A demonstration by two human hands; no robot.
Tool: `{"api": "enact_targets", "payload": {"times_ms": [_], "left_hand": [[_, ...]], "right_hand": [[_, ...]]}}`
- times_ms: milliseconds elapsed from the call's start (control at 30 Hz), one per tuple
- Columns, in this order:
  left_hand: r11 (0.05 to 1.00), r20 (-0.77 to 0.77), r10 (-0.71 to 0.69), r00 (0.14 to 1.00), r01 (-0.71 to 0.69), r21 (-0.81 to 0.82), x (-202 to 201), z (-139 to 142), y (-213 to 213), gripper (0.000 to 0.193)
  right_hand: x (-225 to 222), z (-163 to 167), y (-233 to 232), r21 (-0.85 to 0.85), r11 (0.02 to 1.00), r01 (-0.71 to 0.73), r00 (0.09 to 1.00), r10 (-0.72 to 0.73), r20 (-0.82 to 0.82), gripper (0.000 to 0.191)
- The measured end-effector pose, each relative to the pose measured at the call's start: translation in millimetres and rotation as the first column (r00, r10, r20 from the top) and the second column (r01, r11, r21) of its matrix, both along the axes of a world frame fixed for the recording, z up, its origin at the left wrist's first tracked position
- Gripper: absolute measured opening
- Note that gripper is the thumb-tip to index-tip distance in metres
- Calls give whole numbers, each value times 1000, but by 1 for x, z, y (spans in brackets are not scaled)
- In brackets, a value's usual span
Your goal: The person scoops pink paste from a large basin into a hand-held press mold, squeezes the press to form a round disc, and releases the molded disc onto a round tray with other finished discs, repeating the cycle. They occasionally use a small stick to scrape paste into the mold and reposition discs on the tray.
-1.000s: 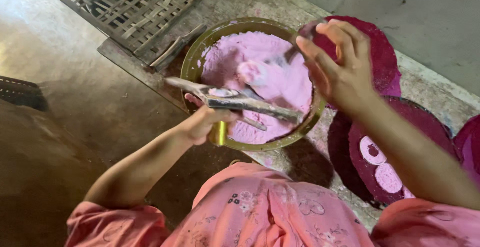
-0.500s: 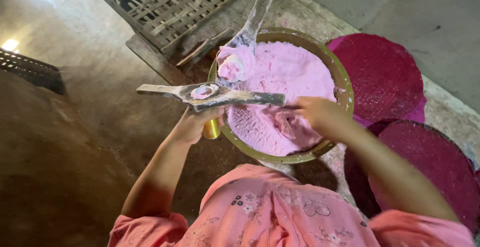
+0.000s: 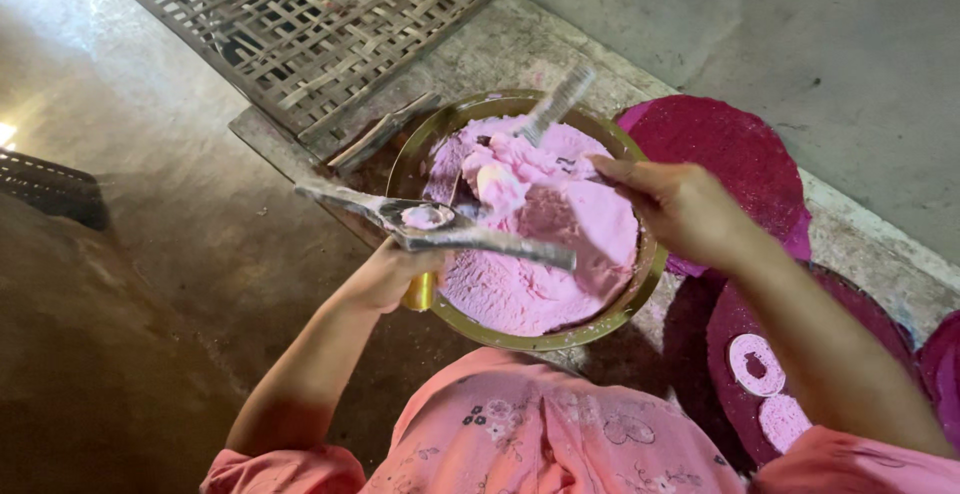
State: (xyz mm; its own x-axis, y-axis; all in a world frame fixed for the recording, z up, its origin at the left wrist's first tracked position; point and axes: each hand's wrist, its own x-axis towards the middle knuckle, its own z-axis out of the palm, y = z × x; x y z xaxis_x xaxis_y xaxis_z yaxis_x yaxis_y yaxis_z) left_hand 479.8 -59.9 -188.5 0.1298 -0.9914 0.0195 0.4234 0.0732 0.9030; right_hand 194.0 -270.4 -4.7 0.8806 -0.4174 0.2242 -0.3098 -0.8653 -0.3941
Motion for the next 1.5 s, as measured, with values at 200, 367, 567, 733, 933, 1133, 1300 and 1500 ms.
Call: {"api": "enact_targets", "payload": {"times_ms": [200, 367, 567, 733, 933, 1133, 1300, 1500], "left_hand": [[992, -300, 119, 947, -122, 8, -38, -8, -38, 25], [937, -280, 320, 905, -346, -48, -64, -10, -81, 25], [944, -180, 305, 935, -322, -70, -78, -1, -98, 17], [955, -132, 296, 946, -297, 10, -66, 1, -102, 21], [954, 282, 288, 915, -301, 4, -21, 31, -76, 45], [796, 806, 579, -125, -129, -592, -12, 58, -50, 70], [942, 937, 328, -119, -29, -333, -47, 37, -64, 65], [982, 906, 162, 392, -158, -107, -37, 27, -42, 50]], "right_hand": [[17, -65, 20, 323, 892, 317, 948, -313, -66, 45], [30, -121, 31, 402, 915, -46, 881, -153, 448, 42], [31, -150, 35, 775, 630, 52, 866, -415, 279, 50], [24, -156, 40, 685, 723, 95, 907, -347, 240, 48], [-21, -116, 9, 715, 673, 190, 975, -213, -58, 45], [-36, -36, -11, 478, 873, -96, 981, 166, -105, 38], [32, -28, 53, -303, 940, -159, 778, -70, -624, 37], [18, -12, 86, -550, 784, -287, 943, 131, -306, 41]]}}
